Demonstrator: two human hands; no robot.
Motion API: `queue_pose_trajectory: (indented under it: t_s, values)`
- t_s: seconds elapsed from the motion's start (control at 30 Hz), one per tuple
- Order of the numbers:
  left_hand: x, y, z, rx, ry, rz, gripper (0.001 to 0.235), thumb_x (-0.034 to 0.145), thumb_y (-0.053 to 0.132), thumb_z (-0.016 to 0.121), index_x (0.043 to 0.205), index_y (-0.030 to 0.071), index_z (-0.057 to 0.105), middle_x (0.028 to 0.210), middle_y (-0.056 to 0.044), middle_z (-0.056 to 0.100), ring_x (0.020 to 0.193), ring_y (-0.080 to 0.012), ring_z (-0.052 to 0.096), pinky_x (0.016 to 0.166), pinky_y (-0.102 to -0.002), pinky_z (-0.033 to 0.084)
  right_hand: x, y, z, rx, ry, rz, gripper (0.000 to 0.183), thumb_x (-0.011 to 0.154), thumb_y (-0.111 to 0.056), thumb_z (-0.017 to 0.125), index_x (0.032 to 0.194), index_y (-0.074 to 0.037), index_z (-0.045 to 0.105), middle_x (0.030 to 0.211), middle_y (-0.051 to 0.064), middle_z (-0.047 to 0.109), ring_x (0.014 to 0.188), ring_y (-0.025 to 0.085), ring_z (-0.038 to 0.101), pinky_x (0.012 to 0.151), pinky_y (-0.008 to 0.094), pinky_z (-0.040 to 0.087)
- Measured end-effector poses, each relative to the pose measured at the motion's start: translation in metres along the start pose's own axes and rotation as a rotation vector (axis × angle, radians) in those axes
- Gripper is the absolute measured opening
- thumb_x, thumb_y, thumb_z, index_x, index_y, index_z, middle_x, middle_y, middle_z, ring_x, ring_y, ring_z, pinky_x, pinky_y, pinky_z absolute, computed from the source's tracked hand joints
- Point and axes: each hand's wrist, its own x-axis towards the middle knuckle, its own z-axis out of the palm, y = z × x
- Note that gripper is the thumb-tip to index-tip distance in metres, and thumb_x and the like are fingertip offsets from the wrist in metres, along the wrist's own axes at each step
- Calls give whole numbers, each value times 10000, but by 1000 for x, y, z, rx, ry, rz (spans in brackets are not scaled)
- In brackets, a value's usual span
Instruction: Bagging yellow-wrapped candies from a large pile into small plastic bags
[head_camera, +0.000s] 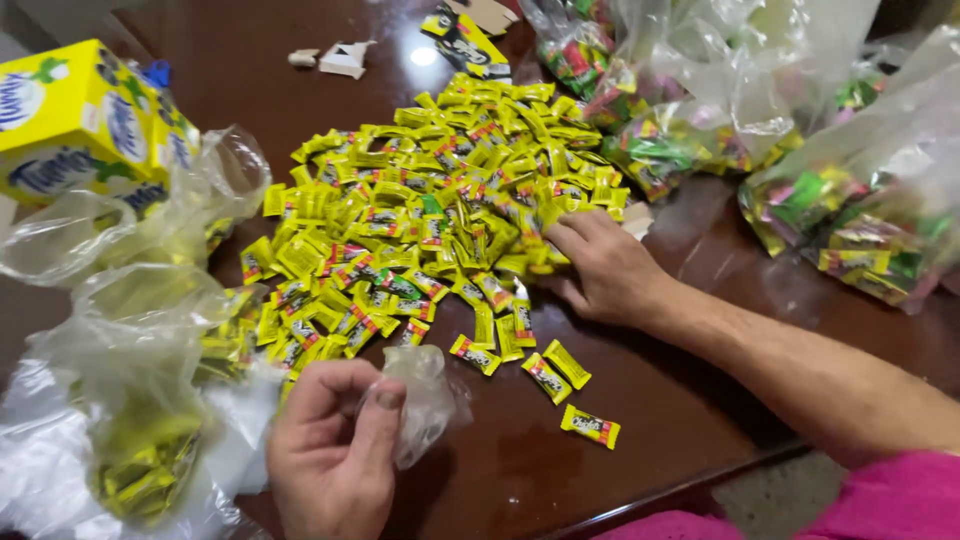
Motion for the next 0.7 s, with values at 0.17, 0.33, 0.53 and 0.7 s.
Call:
queue_pose_trajectory:
  t_s: [0.17,0.33,0.53,0.7]
  values:
    - [18,-16,-4,-102,-68,-49,71,952,100,698,932,76,634,601,9,565,500,-42,403,444,-211,319,54,33,30,285,8,314,150,773,-116,599,910,-96,655,840,85,684,770,249,612,697,385,479]
    - [24,-24,-6,-95,-114,-140,90,947,126,686,969,39,673,609,-59,668,456,-81,481,411,-236,387,52,46,15,1195,-4,797,196,931,-74,669,1116,-40,724,922,28,748,708,86,644,622,223,519]
    - [30,-34,-2,-5,-127,-109,76,934,123,697,930,48,687,613,-24,646,476,-72,487,421,-227,399,66,42,-10,1572,-158,1016,180,948,-182,666,1061,-42,664,800,56,636,699,193,687,551,431,639]
    - [36,-18,7,91,-134,-108,66,931,120,707,908,58,703,597,-18,615,490,-85,522,452,-230,445,61,47,5,1484,-109,934,371,823,136,669,1169,2,669,1027,94,756,836,163,721,768,242,588]
